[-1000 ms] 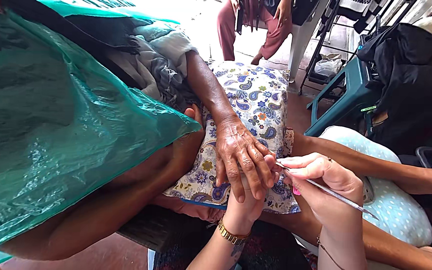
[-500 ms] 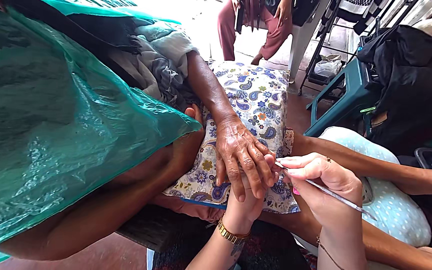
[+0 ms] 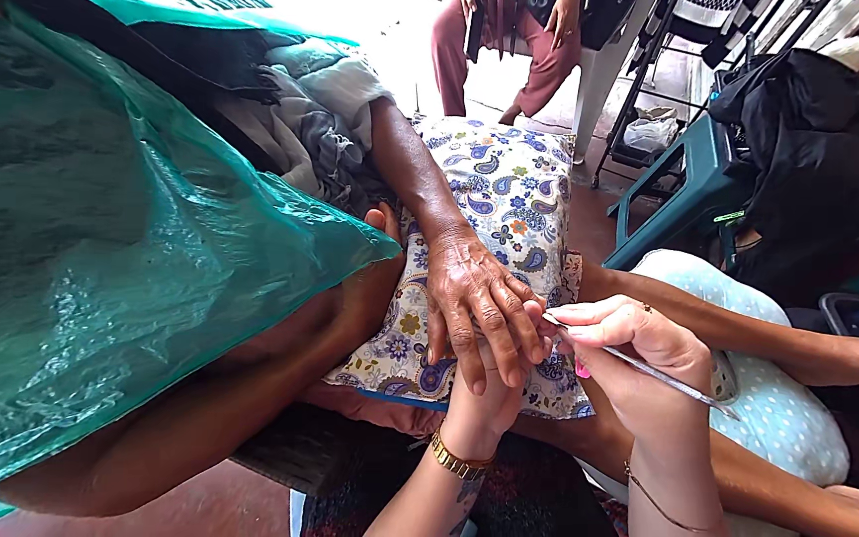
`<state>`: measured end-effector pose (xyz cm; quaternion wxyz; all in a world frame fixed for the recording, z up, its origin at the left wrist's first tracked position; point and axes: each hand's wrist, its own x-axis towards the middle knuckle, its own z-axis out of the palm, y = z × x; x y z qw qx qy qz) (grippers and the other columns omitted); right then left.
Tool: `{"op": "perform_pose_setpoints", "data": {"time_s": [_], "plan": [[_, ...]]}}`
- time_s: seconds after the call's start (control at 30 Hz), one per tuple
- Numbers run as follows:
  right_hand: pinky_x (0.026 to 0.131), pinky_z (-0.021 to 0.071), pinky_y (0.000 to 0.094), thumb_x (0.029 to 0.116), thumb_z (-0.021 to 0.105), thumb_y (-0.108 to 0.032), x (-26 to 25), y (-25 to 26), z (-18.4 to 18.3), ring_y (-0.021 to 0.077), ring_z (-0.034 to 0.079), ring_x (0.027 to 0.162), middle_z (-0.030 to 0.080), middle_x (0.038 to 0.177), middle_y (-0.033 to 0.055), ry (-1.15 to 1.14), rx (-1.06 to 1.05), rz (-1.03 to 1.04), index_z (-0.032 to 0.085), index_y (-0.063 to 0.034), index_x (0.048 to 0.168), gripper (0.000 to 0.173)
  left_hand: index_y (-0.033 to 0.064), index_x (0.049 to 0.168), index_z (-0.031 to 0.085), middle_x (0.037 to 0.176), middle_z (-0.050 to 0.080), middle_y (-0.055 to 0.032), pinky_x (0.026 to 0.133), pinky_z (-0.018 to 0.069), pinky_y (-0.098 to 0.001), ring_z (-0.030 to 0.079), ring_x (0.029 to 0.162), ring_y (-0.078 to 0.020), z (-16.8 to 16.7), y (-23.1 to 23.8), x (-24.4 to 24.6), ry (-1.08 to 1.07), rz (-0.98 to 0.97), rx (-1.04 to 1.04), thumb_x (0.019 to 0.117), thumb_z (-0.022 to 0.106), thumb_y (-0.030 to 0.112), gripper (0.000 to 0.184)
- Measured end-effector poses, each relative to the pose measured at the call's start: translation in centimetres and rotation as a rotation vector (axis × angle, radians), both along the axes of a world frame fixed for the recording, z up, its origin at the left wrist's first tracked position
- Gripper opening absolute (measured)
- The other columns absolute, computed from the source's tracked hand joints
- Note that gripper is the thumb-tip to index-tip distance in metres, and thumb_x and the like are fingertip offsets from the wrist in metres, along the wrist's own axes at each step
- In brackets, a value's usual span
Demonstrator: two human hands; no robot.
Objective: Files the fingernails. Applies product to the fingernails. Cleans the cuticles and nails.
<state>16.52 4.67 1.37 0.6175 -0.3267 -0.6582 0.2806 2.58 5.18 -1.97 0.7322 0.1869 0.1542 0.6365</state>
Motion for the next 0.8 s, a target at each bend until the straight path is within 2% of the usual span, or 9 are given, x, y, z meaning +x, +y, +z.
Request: {"op": "perform_pose_setpoints", "data": {"time_s": [0.1, 0.27, 0.5, 0.7, 0.8], "plan": [[0.076, 0.0630, 0.0221, 0.0852, 0.073, 0.005, 0.23, -0.12, 0.11, 0.0113, 0.075, 0.088, 0.078, 0.096, 0.0064, -0.009, -0.001, 0.011, 0.073, -0.0049, 0.087, 0.010, 0.0028, 0.091, 0.072, 0.080, 0.072, -0.0069, 0.074, 0.0596, -0.0250, 0.070, 0.072, -0.0110, -0.01, 0.00, -0.05, -0.013, -0.005, 0.012, 0.0970, 0.059, -0.001, 0.014], [0.078, 0.0625, 0.0218, 0.0840, 0.071, 0.007, -0.26, -0.15, 0.16, 0.0114, 0.075, 0.090, 0.078, 0.095, 0.0068, -0.030, 0.010, -0.035, 0.074, -0.0041, 0.086, 0.012, 0.0017, 0.093, 0.070, 0.081, 0.072, -0.0075, 0.075, 0.0602, -0.0258, 0.071, 0.073, -0.0119, -0.04, 0.01, -0.05, -0.008, -0.003, -0.004, 0.0977, 0.055, -0.002, 0.016], [0.080, 0.0629, 0.0231, 0.0843, 0.070, 0.006, -0.30, -0.44, 0.30, 0.0124, 0.075, 0.092, 0.077, 0.095, 0.0072, -0.065, 0.023, -0.051, 0.073, -0.0039, 0.085, 0.011, 0.0020, 0.091, 0.069, 0.081, 0.071, -0.0079, 0.075, 0.0599, -0.0253, 0.071, 0.073, -0.0121, -0.05, -0.07, -0.07, -0.027, -0.002, 0.003, 0.0971, 0.056, -0.003, 0.016], [0.077, 0.0628, 0.0224, 0.0849, 0.073, 0.005, -0.08, -0.08, -0.05, 0.0119, 0.075, 0.088, 0.078, 0.096, 0.0068, -0.020, 0.011, -0.024, 0.074, -0.0050, 0.087, 0.011, 0.0017, 0.090, 0.069, 0.079, 0.071, -0.0077, 0.076, 0.0596, -0.0253, 0.070, 0.073, -0.0118, 0.09, -0.08, 0.01, -0.021, -0.001, -0.008, 0.0965, 0.053, -0.005, 0.018], [0.079, 0.0635, 0.0247, 0.0853, 0.073, 0.005, 0.14, -0.25, 0.03, 0.0146, 0.076, 0.092, 0.078, 0.096, 0.0079, -0.014, 0.006, -0.002, 0.074, -0.0053, 0.087, 0.011, 0.0022, 0.090, 0.069, 0.079, 0.071, -0.0072, 0.075, 0.0600, -0.0252, 0.070, 0.073, -0.0116, 0.10, -0.12, 0.01, -0.008, 0.004, -0.012, 0.0973, 0.052, -0.004, 0.019]]}}
